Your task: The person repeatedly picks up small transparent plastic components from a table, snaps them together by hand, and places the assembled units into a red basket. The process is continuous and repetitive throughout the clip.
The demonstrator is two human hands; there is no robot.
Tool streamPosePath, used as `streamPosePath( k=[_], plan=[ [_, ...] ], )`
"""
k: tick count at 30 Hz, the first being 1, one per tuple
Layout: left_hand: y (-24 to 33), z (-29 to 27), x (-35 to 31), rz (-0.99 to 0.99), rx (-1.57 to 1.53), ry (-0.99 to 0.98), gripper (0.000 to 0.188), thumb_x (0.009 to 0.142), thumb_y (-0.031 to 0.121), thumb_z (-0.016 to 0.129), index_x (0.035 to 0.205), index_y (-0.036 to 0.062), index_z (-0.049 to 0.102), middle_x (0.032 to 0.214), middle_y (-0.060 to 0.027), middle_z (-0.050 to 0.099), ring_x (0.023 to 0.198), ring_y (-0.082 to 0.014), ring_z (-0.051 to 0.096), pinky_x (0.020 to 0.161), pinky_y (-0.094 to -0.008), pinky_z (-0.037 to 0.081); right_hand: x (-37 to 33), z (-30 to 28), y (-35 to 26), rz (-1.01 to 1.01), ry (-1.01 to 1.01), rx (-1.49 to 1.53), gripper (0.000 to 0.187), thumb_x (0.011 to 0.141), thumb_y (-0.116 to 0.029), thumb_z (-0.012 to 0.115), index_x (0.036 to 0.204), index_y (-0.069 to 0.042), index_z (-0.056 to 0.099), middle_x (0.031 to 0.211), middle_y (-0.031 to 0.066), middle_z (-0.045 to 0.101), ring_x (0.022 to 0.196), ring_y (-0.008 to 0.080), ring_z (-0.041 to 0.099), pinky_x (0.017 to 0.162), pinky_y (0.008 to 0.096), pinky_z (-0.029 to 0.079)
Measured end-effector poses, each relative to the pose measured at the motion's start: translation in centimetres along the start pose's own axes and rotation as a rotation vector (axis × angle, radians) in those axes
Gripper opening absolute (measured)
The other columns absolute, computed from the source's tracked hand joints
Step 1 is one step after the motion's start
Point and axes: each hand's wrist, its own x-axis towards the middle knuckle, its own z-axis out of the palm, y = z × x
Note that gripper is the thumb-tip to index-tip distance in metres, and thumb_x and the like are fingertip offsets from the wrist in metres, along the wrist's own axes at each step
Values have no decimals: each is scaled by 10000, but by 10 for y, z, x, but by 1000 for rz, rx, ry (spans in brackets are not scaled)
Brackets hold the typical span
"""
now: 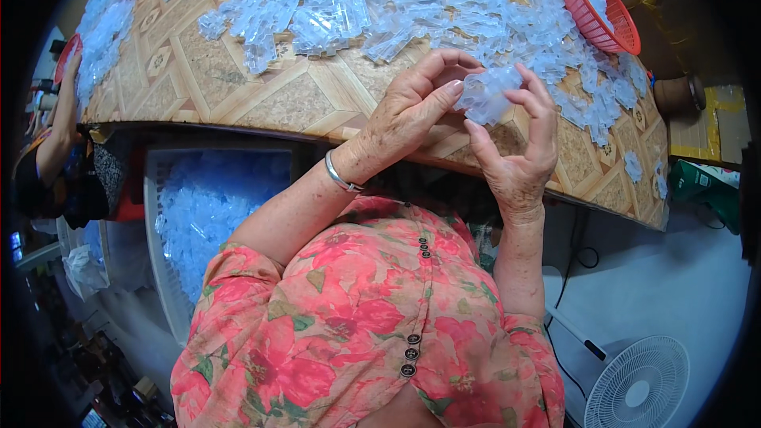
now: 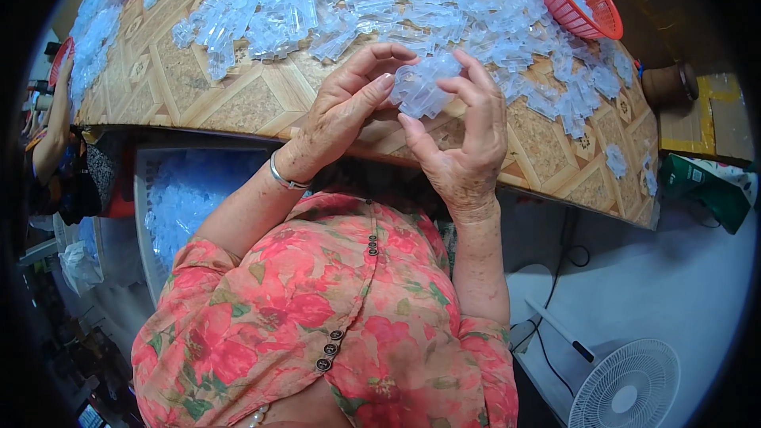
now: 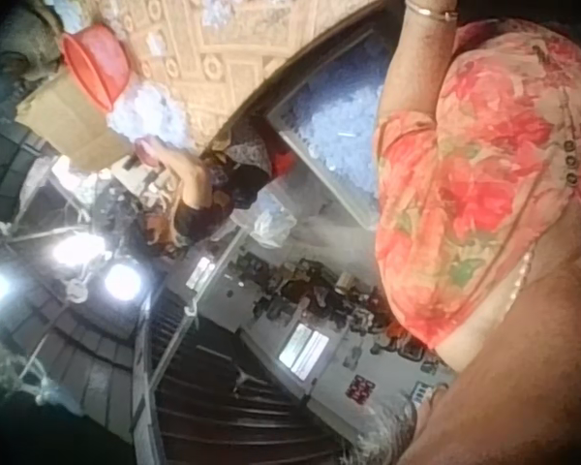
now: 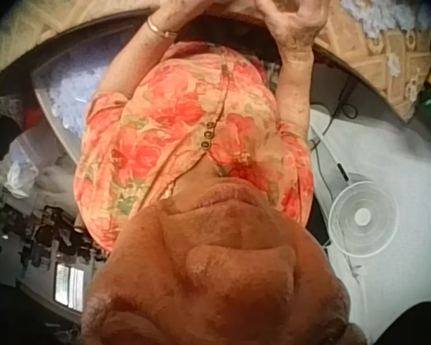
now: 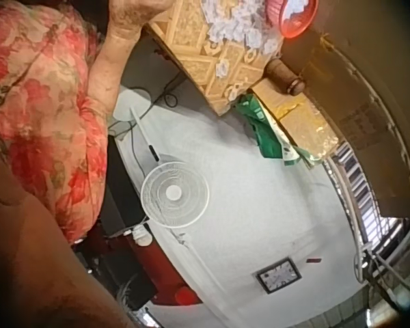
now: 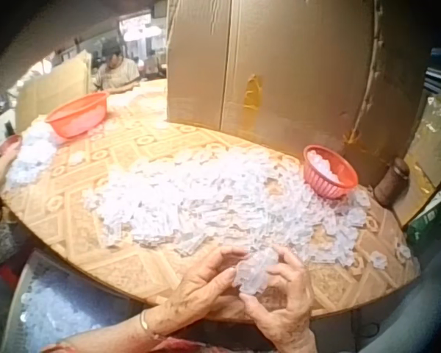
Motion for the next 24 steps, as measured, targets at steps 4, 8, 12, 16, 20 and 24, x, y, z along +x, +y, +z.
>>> streamPosePath(
  k=[4,8,12,16,20,24],
  plan=[
    [5,6,-1,23,18,-6,447,1052,172,510,1473,38,448,1404,-54,529,1264,-124,495,1049,-285,428,1,0,-5,21,4,-73,713,684,-121,874,1319,-63,555,1390,155,576,1265,340,551,1066,435,454],
    [2,1,0,31,67,-94,510,1049,172,507,1528,36,399,1507,-56,460,1385,-147,391,1144,-315,335,-6,8,1,50,-8,-28,805,692,-128,870,1407,-46,510,1389,169,568,1272,347,544,1084,437,435],
    [1,2,1,37,30,-93,502,1049,166,504,1524,35,408,1499,-55,468,1379,-151,406,1164,-328,314,-7,10,0,69,-13,-40,825,692,-122,863,1424,-32,494,1391,176,561,1269,356,544,1079,446,438],
    [2,2,0,-3,-38,-98,507,1048,164,505,1527,32,401,1494,-55,476,1372,-155,418,1160,-325,323,-7,11,1,50,5,-46,819,692,-116,855,1422,-24,494,1389,179,561,1264,356,548,1074,448,441],
    [0,2,2,44,11,-69,508,1039,163,536,1524,58,424,1449,-89,534,1296,-150,496,1101,-303,394,-5,9,2,2,14,-50,811,693,-117,852,1418,-22,500,1400,174,558,1271,350,546,1073,444,445],
    [4,1,1,17,68,-84,490,1047,153,511,1516,36,433,1514,-63,476,1350,-130,446,1136,-299,353,-4,11,3,-13,11,-55,803,696,-114,849,1415,-25,505,1406,166,559,1274,348,548,1070,439,450]
  ],
)
